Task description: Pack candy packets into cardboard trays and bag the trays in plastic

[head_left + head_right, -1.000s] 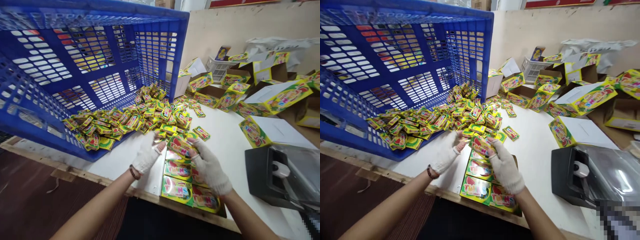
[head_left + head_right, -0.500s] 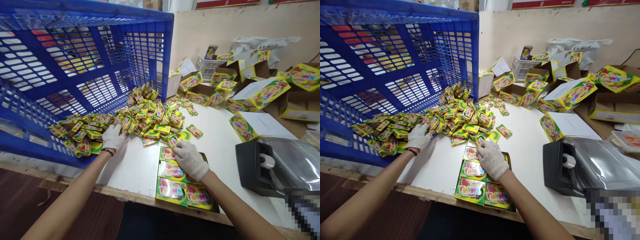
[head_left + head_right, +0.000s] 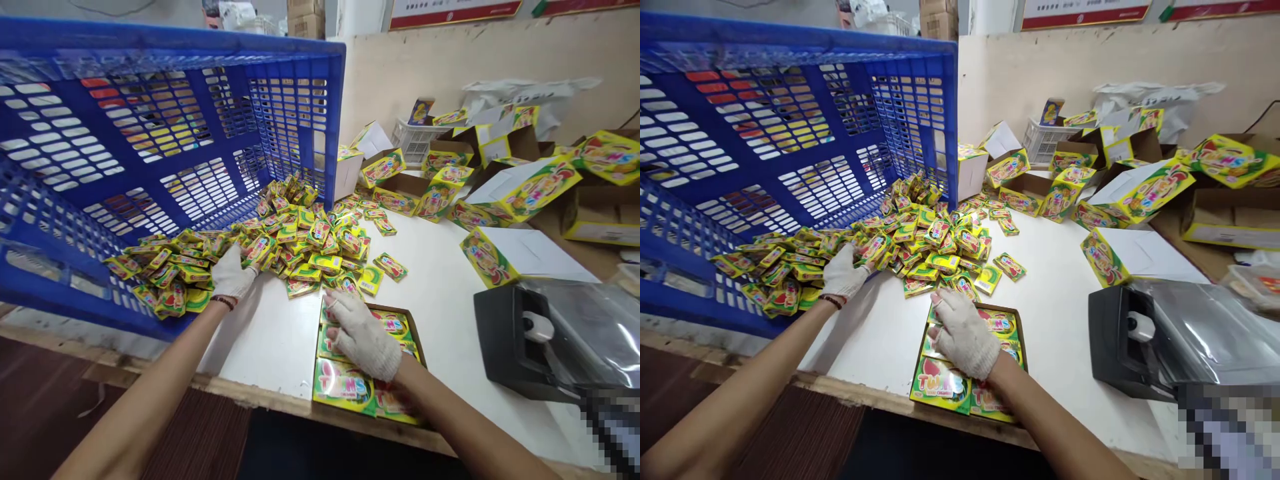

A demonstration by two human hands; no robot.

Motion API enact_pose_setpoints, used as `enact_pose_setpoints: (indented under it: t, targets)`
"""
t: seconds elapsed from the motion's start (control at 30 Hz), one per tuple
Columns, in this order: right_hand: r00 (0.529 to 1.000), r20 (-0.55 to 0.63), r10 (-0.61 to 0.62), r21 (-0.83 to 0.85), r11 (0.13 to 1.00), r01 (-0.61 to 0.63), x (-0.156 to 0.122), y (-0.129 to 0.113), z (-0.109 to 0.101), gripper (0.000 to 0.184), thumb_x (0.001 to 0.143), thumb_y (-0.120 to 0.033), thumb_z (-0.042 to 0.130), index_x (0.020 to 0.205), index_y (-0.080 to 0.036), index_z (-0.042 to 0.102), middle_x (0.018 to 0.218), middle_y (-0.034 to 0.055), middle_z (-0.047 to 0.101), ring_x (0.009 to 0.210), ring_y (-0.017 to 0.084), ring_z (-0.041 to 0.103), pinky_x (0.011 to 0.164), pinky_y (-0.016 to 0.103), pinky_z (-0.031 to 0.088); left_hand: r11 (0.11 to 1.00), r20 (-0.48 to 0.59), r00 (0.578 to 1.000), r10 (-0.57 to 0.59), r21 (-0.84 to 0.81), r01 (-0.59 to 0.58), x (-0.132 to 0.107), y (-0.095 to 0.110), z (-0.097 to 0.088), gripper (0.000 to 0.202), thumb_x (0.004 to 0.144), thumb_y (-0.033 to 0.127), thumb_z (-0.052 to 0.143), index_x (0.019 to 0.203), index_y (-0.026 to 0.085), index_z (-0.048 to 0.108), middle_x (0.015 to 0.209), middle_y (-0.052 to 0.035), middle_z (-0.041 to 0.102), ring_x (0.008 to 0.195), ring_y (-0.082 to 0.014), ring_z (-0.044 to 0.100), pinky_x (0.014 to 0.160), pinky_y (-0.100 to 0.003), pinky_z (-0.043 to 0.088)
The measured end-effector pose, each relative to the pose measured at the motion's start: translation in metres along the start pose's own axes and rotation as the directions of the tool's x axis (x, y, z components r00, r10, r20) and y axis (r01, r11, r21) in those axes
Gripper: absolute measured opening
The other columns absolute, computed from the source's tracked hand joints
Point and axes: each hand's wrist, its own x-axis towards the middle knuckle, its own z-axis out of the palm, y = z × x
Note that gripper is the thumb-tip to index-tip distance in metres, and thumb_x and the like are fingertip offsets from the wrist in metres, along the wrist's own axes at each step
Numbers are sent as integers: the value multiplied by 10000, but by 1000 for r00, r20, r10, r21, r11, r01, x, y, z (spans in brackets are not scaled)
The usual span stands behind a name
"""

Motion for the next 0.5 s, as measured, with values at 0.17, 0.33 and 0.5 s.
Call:
enact_pose_setpoints:
  t: [0.17,0.33,0.5]
  targets:
    - [902,-273,334,456,871,-185,4,1,-27,571,944,-401,451,1470,-192,382,1403,132,531,1221,239,567,999,403,497,834,-218,885,412,-300,-463,-60,42,-19,406,795,387,625,1140,195,531,1066,-64,651,971,-227,621,873,-362,499]
    - [938,151,311,368,863,-346,-2,-16,-89,385,838,-367,605,1185,-224,691,1113,53,717,982,217,676,864,326,548,407,-355,503,788,-314,-858,-123,91,-24,569,814,201,618,1347,235,422,1116,-102,640,1042,-244,611,885,-399,511]
    - [806,222,549,229,774,-591,-55,-12,-107,313,858,-390,547,993,-201,757,920,44,745,671,170,678,570,260,545,419,-272,596,755,-499,-758,-150,90,-2,664,857,357,619,1443,213,342,1296,-145,558,1208,-270,533,1003,-433,467]
